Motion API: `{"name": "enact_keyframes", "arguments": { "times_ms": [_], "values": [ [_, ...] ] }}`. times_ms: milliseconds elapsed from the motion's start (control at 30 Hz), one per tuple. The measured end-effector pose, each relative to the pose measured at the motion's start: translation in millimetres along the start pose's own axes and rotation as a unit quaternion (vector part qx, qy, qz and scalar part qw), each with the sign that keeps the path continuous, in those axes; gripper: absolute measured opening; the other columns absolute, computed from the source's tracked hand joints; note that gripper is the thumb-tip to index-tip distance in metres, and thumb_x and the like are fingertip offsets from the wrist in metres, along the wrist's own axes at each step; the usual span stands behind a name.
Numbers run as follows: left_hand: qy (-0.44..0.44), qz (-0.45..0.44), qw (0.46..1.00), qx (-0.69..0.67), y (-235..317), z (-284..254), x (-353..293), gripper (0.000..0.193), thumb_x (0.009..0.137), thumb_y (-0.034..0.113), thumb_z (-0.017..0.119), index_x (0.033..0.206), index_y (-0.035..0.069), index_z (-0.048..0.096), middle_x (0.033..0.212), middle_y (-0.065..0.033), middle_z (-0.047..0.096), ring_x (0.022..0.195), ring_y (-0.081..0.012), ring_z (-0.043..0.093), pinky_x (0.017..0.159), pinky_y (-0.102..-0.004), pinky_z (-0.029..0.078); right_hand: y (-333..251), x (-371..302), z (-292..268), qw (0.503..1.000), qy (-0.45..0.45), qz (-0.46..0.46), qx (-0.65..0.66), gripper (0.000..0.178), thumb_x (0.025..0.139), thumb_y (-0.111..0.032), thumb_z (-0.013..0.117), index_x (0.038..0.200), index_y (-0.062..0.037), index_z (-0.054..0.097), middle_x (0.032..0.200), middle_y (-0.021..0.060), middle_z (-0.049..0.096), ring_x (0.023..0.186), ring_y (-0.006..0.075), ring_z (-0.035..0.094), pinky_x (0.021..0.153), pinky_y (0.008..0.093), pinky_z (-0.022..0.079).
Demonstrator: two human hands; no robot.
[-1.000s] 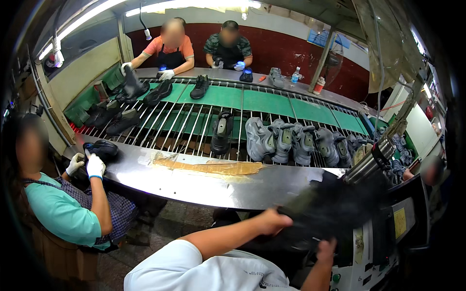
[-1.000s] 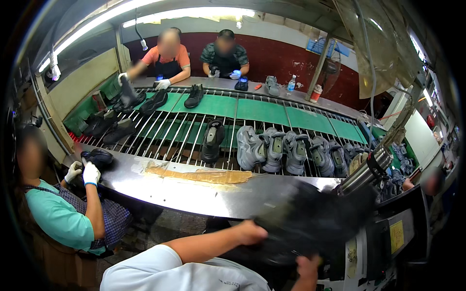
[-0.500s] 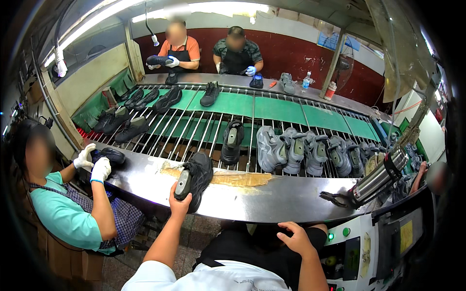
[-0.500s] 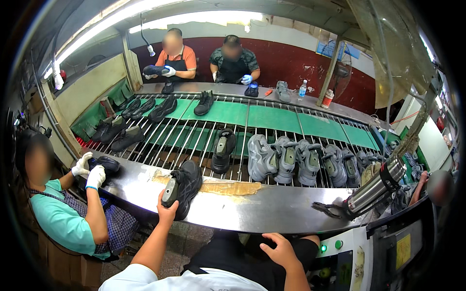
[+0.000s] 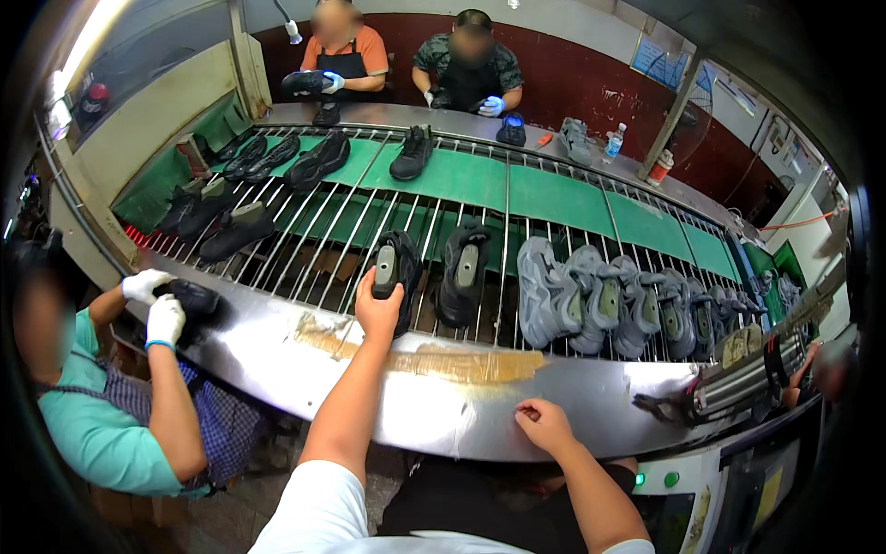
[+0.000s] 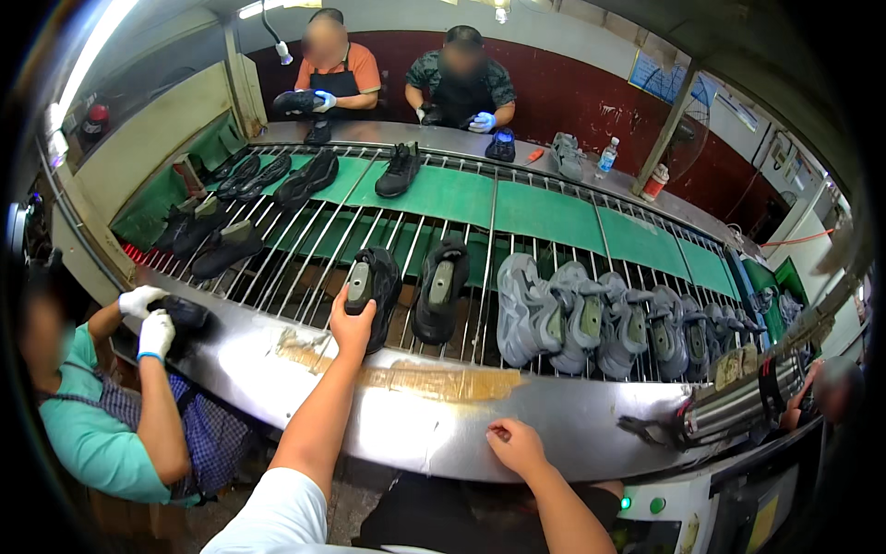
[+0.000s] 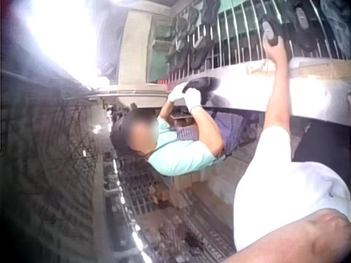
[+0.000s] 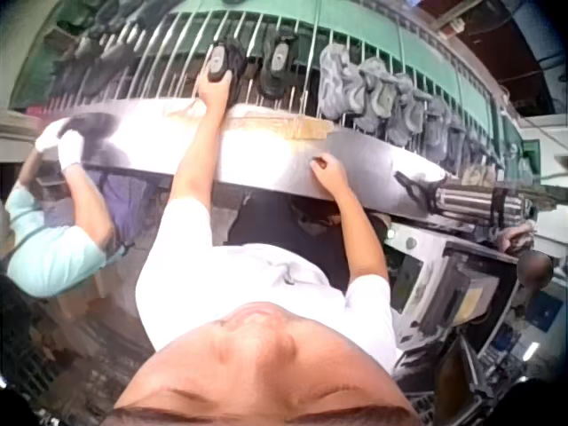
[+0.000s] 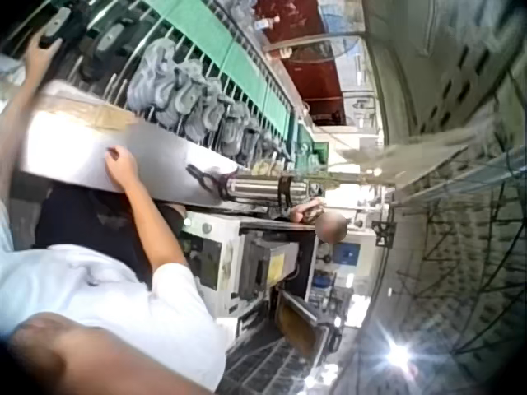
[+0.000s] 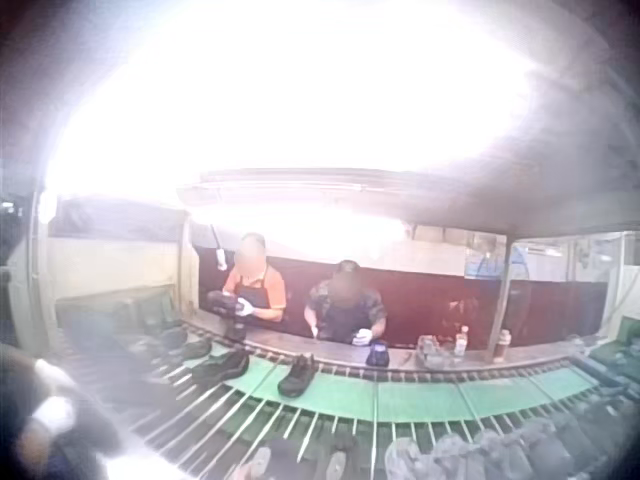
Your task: The person takes shoes from a conveyor belt, places them into a sole-attaching machine to apply pressure, and then returns the shoes back to the conveyor belt.
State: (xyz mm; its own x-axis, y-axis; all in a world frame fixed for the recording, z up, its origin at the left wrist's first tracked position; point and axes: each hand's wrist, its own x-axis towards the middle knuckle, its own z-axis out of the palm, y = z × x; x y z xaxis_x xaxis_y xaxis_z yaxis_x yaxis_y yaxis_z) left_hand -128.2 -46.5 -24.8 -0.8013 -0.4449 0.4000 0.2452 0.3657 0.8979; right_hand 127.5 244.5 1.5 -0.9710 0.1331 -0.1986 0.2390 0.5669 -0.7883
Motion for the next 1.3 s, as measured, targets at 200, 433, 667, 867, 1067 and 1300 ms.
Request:
{"name": "enact_keyframes", "arguments": {
  "times_ms": [200, 433, 667, 867, 1067, 1300],
  "values": [
    [-0.083, 0.032, 0.996, -0.027, -38, 41, 32, 0.066, 0.066, 0.014, 0.080, 0.126, 0.001, 0.057, 0.125, -0.0204, 0.057, 0.118, -0.0334, 0.055, 0.100, -0.0385, 0.043, -55, 106, 27, 0.980, -0.006, -0.165, -0.113, 0.019, 0.076, -0.018, 0.069, 0.091, -0.0064, 0.069, 0.081, 0.0088, 0.067, 0.073, 0.0247, 0.064, 0.067, 0.0339, 0.051],
    [-0.191, 0.018, 0.981, 0.013, -27, 27, 27, 0.075, 0.065, 0.019, 0.084, 0.133, 0.007, 0.053, 0.136, -0.0196, 0.050, 0.122, -0.0341, 0.053, 0.100, -0.0396, 0.044, -64, 163, 96, 0.959, 0.002, -0.216, -0.181, 0.009, 0.070, -0.017, 0.069, 0.077, -0.0124, 0.066, 0.053, 0.0012, 0.057, 0.048, 0.0224, 0.058, 0.051, 0.0359, 0.047],
    [-0.432, -0.012, 0.899, -0.069, -19, -13, 102, 0.065, 0.071, 0.024, 0.075, 0.131, 0.008, 0.055, 0.138, -0.0195, 0.045, 0.126, -0.0372, 0.046, 0.106, -0.0448, 0.036, -60, 175, 111, 0.955, 0.044, -0.212, -0.202, 0.007, 0.067, -0.020, 0.068, 0.068, -0.0166, 0.061, 0.046, -0.0002, 0.052, 0.042, 0.0218, 0.054, 0.046, 0.0341, 0.042],
    [-0.198, 0.171, 0.917, 0.302, -107, 51, 264, 0.061, 0.072, 0.021, 0.066, 0.128, 0.005, 0.049, 0.131, -0.0242, 0.046, 0.124, -0.0416, 0.043, 0.104, -0.0499, 0.035, -61, 183, 111, 0.960, 0.011, -0.217, -0.177, 0.008, 0.067, -0.018, 0.068, 0.067, -0.0157, 0.060, 0.048, 0.0021, 0.054, 0.041, 0.0232, 0.053, 0.045, 0.0361, 0.043],
    [-0.155, 0.169, 0.752, 0.618, -165, 110, 435, 0.088, 0.069, 0.031, 0.074, 0.145, 0.014, 0.033, 0.148, -0.0221, 0.031, 0.137, -0.0419, 0.027, 0.113, -0.0552, 0.020, -60, 174, 113, 0.959, 0.011, -0.193, -0.206, 0.015, 0.069, -0.024, 0.070, 0.078, -0.0130, 0.065, 0.061, 0.0077, 0.058, 0.051, 0.0278, 0.055, 0.050, 0.0414, 0.046],
    [-0.187, 0.181, 0.524, 0.811, -228, 142, 501, 0.112, 0.071, 0.038, 0.074, 0.154, 0.026, -0.001, 0.149, -0.0253, 0.024, 0.123, -0.0357, 0.039, 0.100, -0.0484, 0.031, -60, 170, 115, 0.948, 0.011, -0.208, -0.243, 0.012, 0.076, -0.026, 0.067, 0.078, -0.0146, 0.063, 0.063, 0.0030, 0.056, 0.051, 0.0198, 0.055, 0.044, 0.0355, 0.041]
  ]
}}
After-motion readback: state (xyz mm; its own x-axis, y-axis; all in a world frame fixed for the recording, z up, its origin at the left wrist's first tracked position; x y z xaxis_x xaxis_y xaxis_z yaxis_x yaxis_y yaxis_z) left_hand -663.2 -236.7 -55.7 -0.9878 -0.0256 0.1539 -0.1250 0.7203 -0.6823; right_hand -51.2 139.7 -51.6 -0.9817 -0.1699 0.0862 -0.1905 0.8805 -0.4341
